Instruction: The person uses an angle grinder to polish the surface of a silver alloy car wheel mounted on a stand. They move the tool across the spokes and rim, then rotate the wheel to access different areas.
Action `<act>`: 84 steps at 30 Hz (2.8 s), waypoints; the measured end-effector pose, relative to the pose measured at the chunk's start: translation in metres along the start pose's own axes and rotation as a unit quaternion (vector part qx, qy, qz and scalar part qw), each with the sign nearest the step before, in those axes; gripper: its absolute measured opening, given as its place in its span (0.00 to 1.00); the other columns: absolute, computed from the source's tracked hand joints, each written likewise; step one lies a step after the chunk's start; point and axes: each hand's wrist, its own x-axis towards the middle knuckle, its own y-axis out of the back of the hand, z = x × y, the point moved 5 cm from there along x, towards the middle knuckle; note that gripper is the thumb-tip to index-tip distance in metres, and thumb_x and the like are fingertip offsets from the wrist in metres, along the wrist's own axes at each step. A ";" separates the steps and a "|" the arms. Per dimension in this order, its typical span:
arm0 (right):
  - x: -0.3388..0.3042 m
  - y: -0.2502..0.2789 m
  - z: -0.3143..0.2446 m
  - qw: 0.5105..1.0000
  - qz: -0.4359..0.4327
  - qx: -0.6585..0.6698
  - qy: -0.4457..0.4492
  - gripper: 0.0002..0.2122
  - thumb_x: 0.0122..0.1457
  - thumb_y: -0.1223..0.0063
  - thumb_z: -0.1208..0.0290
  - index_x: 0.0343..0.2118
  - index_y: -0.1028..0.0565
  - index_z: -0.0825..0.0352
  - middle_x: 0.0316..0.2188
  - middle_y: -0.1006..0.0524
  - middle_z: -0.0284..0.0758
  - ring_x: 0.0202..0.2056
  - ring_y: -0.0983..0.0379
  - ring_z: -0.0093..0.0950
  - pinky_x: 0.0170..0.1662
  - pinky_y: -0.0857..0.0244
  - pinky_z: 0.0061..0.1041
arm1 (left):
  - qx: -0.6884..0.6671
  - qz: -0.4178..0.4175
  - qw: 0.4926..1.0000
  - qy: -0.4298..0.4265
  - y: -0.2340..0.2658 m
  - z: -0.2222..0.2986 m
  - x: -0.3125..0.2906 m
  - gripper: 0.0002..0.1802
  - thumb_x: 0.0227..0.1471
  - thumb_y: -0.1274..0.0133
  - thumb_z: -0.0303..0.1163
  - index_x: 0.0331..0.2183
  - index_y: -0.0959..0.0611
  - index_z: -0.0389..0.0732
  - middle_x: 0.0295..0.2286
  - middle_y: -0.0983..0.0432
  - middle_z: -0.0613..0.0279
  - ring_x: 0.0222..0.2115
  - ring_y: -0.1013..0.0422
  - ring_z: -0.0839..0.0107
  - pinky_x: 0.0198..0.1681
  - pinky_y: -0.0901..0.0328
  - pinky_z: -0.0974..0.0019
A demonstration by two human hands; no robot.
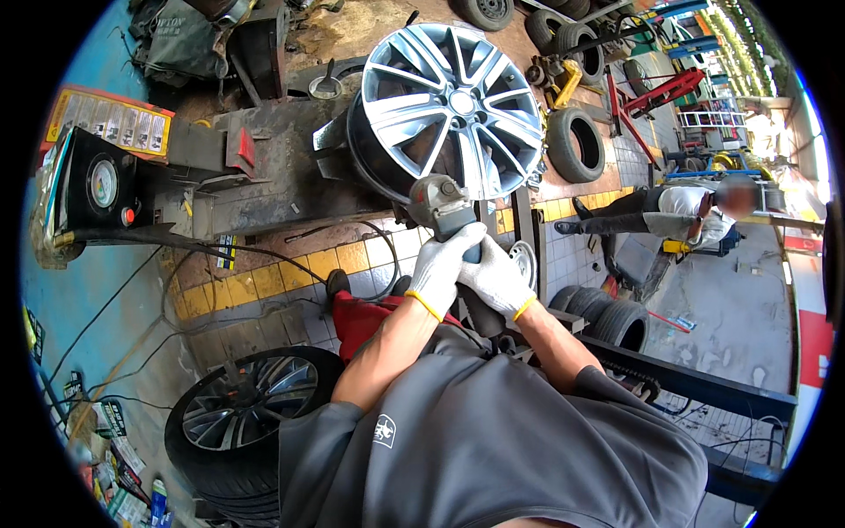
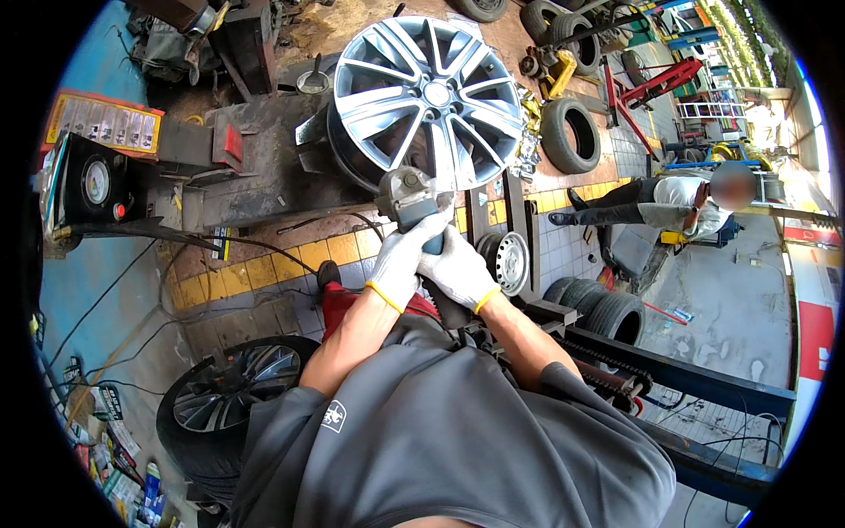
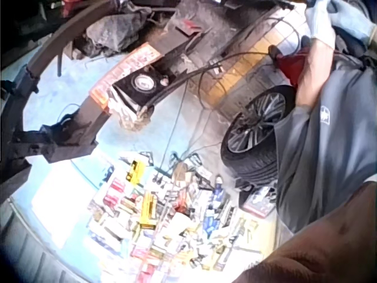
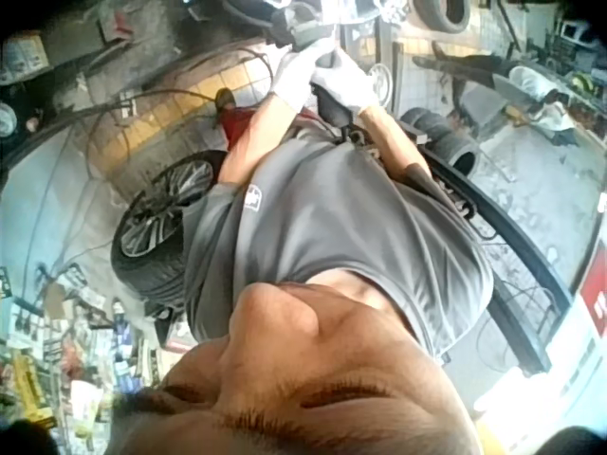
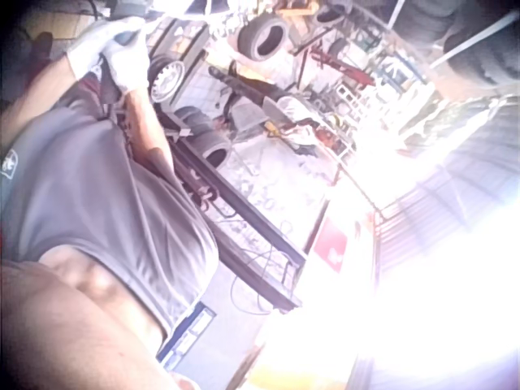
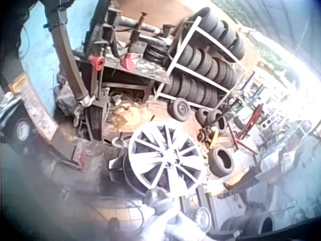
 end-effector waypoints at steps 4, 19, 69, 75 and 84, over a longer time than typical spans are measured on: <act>0.001 -0.005 -0.001 1.000 -0.010 -0.013 0.011 0.35 0.51 0.38 0.46 0.54 0.31 0.69 0.45 0.22 0.52 0.48 0.23 0.46 0.51 0.31 0.36 | -0.016 0.010 1.000 -0.013 0.006 0.003 -0.004 0.18 0.49 0.33 0.33 0.41 0.16 0.35 0.34 0.19 0.63 0.34 0.24 0.74 0.38 0.31 0.71; -0.007 0.003 0.004 1.000 0.005 -0.003 -0.016 0.32 0.53 0.37 0.52 0.55 0.31 0.68 0.45 0.22 0.48 0.47 0.23 0.41 0.50 0.31 0.34 | 0.002 -0.022 1.000 -0.011 0.000 -0.009 0.001 0.19 0.50 0.34 0.35 0.42 0.17 0.34 0.36 0.19 0.61 0.35 0.24 0.73 0.40 0.31 0.71; -0.018 -0.019 -0.005 0.990 -0.010 -0.141 0.015 0.35 0.51 0.40 0.49 0.55 0.37 0.70 0.38 0.21 0.57 0.41 0.23 0.54 0.44 0.28 0.44 | -0.068 -0.037 0.997 0.005 0.040 -0.039 0.003 0.18 0.54 0.38 0.33 0.45 0.19 0.37 0.42 0.22 0.62 0.39 0.24 0.71 0.44 0.28 0.67; -0.024 0.011 -0.027 0.996 -0.012 -0.056 0.068 0.38 0.47 0.40 0.47 0.56 0.36 0.71 0.43 0.23 0.54 0.46 0.25 0.48 0.50 0.32 0.40 | -0.019 -0.087 0.995 -0.034 0.028 -0.016 -0.016 0.37 0.59 0.49 0.57 0.60 0.31 0.42 0.52 0.30 0.62 0.52 0.32 0.66 0.56 0.37 0.60; -0.025 -0.013 -0.045 0.957 -0.062 0.225 0.171 0.36 0.47 0.37 0.51 0.56 0.33 0.68 0.46 0.24 0.44 0.48 0.26 0.36 0.54 0.35 0.31 | 0.065 -0.085 0.988 -0.112 0.055 0.008 -0.030 0.48 0.57 0.65 0.73 0.65 0.39 0.49 0.63 0.42 0.59 0.63 0.46 0.60 0.66 0.50 0.48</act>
